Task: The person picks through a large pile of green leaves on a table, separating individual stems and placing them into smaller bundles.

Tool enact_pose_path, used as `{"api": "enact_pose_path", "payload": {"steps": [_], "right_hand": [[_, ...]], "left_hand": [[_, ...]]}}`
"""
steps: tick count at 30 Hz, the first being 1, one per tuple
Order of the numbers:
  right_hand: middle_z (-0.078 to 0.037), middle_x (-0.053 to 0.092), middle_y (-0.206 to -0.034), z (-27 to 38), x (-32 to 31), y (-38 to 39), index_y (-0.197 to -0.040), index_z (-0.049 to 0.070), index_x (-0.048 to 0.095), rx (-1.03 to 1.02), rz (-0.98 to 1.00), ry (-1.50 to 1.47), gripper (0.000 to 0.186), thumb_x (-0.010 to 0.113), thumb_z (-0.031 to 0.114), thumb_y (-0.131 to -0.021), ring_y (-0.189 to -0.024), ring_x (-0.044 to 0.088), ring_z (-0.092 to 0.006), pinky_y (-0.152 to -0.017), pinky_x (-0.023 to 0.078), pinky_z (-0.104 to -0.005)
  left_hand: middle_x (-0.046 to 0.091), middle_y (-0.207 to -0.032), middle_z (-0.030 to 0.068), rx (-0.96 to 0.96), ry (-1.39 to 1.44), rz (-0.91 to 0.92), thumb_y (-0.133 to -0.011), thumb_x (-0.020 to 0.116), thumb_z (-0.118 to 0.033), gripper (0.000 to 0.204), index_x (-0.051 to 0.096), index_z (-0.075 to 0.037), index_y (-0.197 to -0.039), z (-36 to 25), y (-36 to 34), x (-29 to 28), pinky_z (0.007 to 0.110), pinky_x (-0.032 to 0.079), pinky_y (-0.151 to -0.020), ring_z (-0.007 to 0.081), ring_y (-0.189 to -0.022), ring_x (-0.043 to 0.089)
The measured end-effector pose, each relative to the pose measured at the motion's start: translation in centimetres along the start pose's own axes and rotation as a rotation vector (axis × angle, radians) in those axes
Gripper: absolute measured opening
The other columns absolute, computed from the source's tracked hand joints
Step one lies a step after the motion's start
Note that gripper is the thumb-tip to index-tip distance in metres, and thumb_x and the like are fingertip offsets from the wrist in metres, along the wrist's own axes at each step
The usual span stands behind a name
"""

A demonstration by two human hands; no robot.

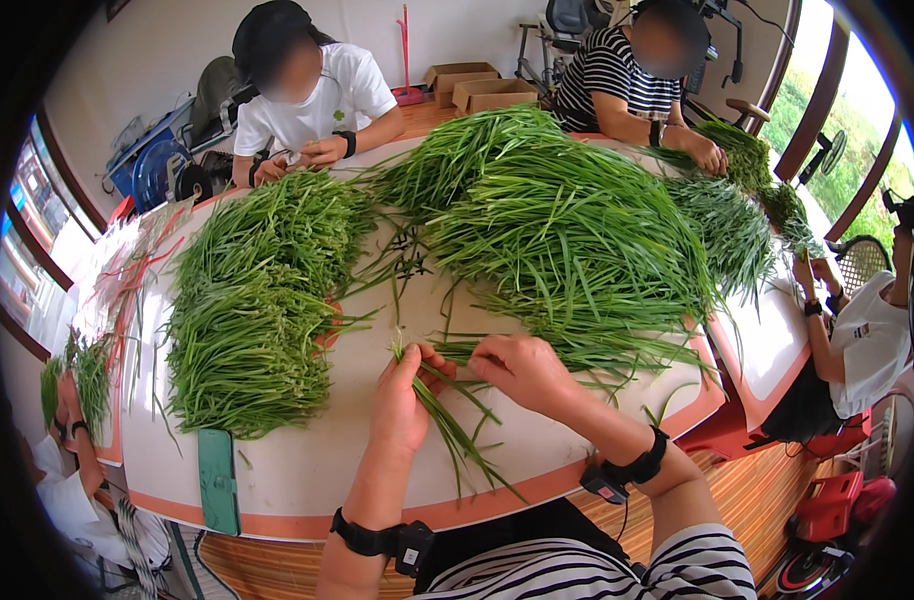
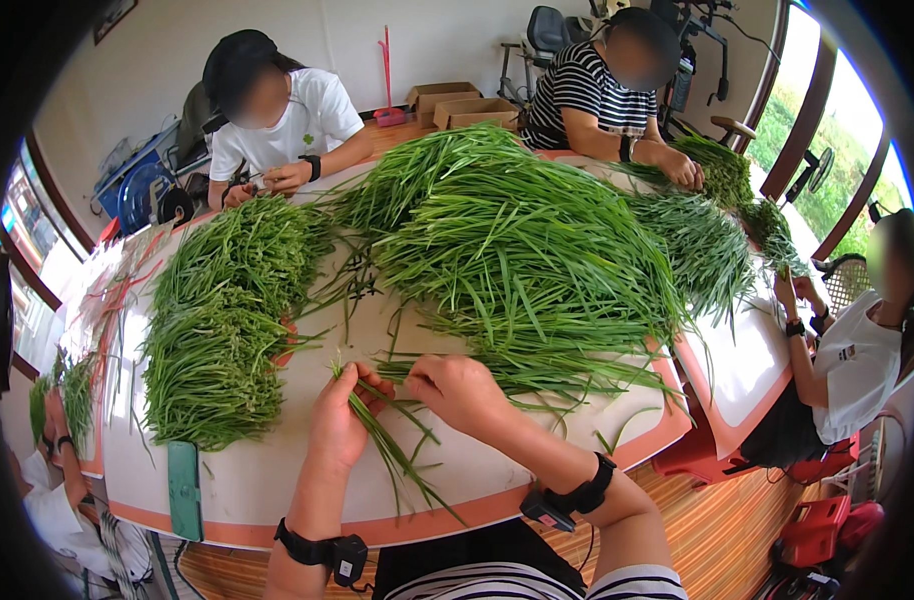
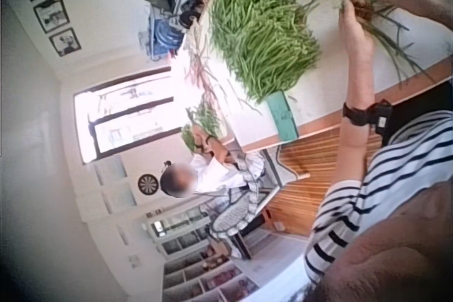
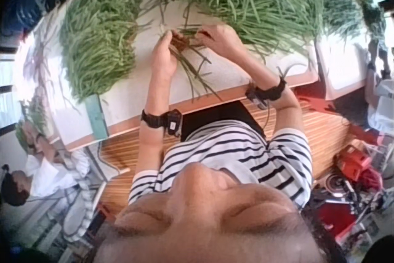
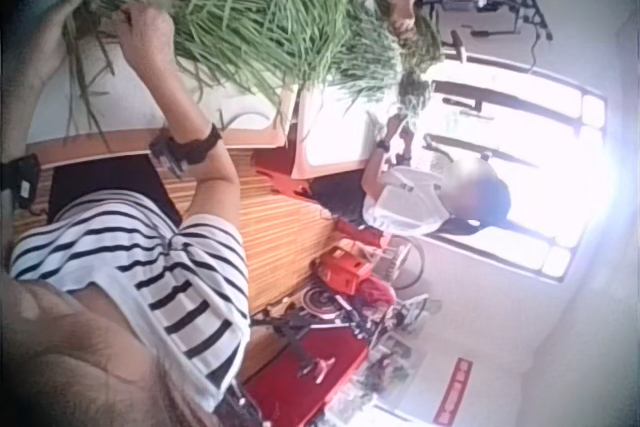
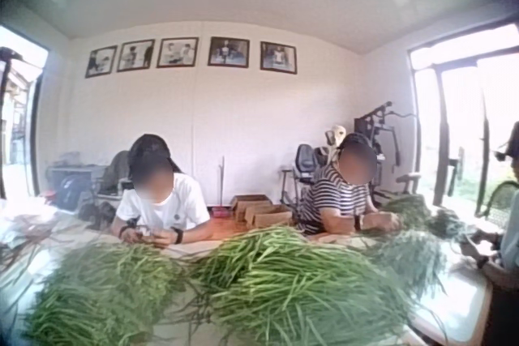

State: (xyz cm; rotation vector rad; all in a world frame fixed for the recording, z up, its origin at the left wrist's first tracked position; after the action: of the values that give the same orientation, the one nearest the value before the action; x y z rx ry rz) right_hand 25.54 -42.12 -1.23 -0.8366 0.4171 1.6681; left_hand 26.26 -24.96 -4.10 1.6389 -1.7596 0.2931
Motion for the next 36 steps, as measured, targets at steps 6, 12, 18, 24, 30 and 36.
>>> {"api": "enact_pose_path", "payload": {"steps": [6, 12, 18, 24, 30, 36], "right_hand": [[-0.011, 0.058, -0.074, -2.0, 1.5, -0.7, -0.081, 0.005, 0.062, -0.184, -0.145, 0.403, 0.014, 0.06, 0.017, -0.076, -0.078, 0.054, -0.0312, -0.072, 0.045, -0.0382], [-0.013, 0.062, -0.071, -0.1, -1.4, -0.6, -0.085, 0.003, 0.061, -0.012, -0.136, 0.021, 0.016, 0.059, 0.016, -0.077, -0.07, 0.059, -0.0285, -0.064, 0.047, -0.037], [-0.01, 0.063, -0.08, 0.0, -1.0, 0.3, -0.094, 0.001, 0.059, 0.042, -0.038, -0.177, 0.019, 0.061, 0.015, -0.082, -0.07, 0.061, -0.0182, -0.062, 0.047, -0.0278], [-0.012, 0.061, -0.073, 0.2, -0.3, 0.1, -0.091, 0.002, 0.058, -0.31, -0.318, 0.066, 0.021, 0.059, 0.022, -0.083, -0.066, 0.059, -0.0291, -0.065, 0.047, -0.0353], [-0.015, 0.051, -0.057, -0.3, -1.5, 1.8, -0.073, 0.004, 0.049, -0.036, 0.12, 0.04, 0.027, 0.052, 0.027, -0.086, -0.059, 0.052, -0.0364, -0.056, 0.042, -0.0411], [-0.013, 0.059, -0.064, -1.1, -5.1, 2.7, -0.089, 0.004, 0.061, 0.116, 0.357, 0.037, 0.033, 0.052, 0.036, -0.087, -0.059, 0.059, -0.026, -0.054, 0.044, -0.0356]], "left_hand": [[0.044, -0.069, 0.0003, -0.041, 0.045, 0.03, -0.092, 0.046, -0.024, 0.021, 0.052, -0.005, -0.097, -0.1, 0.0, 0.1, 0.034, 0.044, -0.064, 0.0142, -0.063, 0.043], [0.037, -0.063, -0.0023, -0.066, -0.008, -0.006, -0.091, 0.048, -0.026, 0.02, 0.053, -0.008, -0.1, -0.2, 0.2, 0.0, 0.03, 0.037, -0.057, 0.0116, -0.057, 0.037], [0.036, -0.062, -0.0031, -0.132, -0.099, 0.131, -0.09, 0.051, -0.025, 0.023, 0.055, -0.006, -0.103, -0.5, 0.9, 1.2, 0.028, 0.036, -0.055, 0.01, -0.055, 0.035], [0.037, -0.063, -0.0029, -0.099, -0.014, 0.151, -0.09, 0.051, -0.027, 0.026, 0.056, -0.005, -0.103, 0.0, 0.4, 1.1, 0.028, 0.037, -0.056, 0.0096, -0.058, 0.037], [0.054, -0.084, 0.0027, 0.194, -0.107, -0.125, -0.09, 0.05, -0.03, 0.026, 0.055, -0.005, -0.098, -1.1, -0.1, 0.1, 0.029, 0.044, -0.068, 0.013, -0.076, 0.052], [0.053, -0.085, 0.0038, 0.035, 0.202, -0.053, -0.091, 0.047, -0.031, 0.023, 0.05, -0.01, -0.099, -1.5, -0.8, -1.1, 0.033, 0.045, -0.07, 0.0162, -0.079, 0.051]]}}
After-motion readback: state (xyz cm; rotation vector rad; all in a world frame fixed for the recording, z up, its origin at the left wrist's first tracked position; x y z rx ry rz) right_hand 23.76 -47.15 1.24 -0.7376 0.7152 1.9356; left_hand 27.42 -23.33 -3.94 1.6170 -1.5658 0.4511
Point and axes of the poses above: each hand's wrist, its own y-axis away from the middle knuckle, its own x-axis out of the palm, z = x × y, the point moved 1 cm from there along -y, towards the middle knuckle
